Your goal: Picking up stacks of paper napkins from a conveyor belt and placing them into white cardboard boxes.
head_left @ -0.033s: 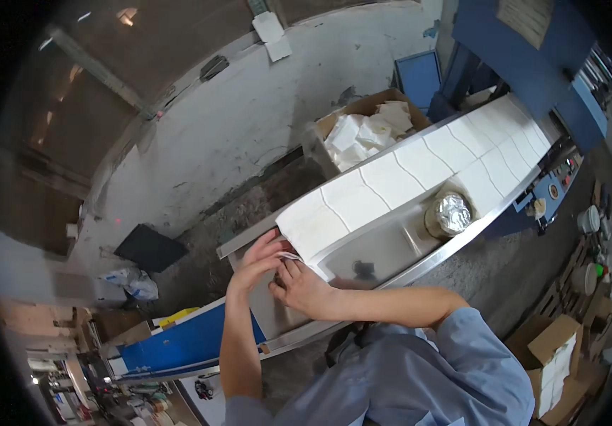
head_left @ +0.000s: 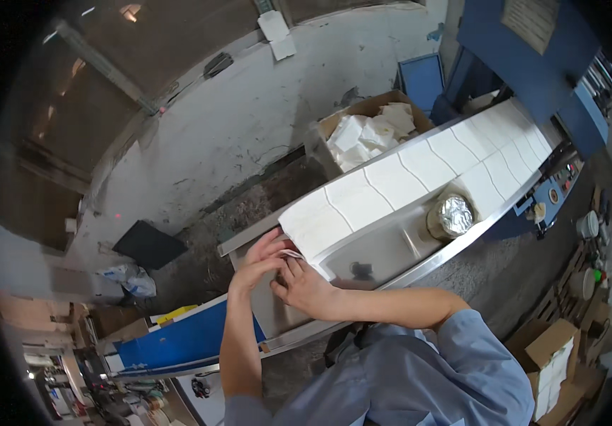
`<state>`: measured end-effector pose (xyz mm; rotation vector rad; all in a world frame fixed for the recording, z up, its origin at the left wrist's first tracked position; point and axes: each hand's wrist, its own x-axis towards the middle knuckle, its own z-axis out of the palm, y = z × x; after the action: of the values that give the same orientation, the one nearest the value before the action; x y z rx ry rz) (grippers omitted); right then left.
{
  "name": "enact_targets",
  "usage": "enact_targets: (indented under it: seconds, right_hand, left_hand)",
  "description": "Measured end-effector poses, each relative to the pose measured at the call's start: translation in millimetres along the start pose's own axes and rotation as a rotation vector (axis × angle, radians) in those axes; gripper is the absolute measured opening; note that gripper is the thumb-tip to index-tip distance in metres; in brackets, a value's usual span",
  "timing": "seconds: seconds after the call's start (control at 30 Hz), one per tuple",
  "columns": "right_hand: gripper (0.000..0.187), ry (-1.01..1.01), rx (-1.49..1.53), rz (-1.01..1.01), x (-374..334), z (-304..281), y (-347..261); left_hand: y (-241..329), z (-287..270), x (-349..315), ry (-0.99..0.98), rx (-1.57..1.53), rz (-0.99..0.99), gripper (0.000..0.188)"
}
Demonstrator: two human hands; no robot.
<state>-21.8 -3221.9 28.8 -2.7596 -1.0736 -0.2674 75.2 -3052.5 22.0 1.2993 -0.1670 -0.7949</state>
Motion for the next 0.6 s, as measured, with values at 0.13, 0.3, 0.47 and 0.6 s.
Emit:
enact_targets:
  seconds: [0.13, 0.3, 0.47, 0.6]
  right_hand:
    - [0.046, -0.105, -0.028, -0.007, 6.8, -9.5, -12.1]
    - [0.048, -0.079, -0.120, 0.006, 6.9, -15.1, -20.6]
    - [0.049, -0.089, -0.113, -0.024, 3.5, -13.7, -31.2]
    - [0.051, -0.008, -0.025, -0.054, -3.4, -22.4, -36.7]
  left_hand:
    - [-1.8, -9.2, 6.7, -0.025, 0.094, 0.047, 0.065]
    - [-15.6, -20.1, 23.9, 0.046, 0.210, 0.095, 0.044]
    - [-20.9, -37.6, 45.4, 0.144, 0.148, 0.282, 0.031]
    - [-38.2, -21.7, 49.8, 0.389, 0.232, 0.437, 0.030]
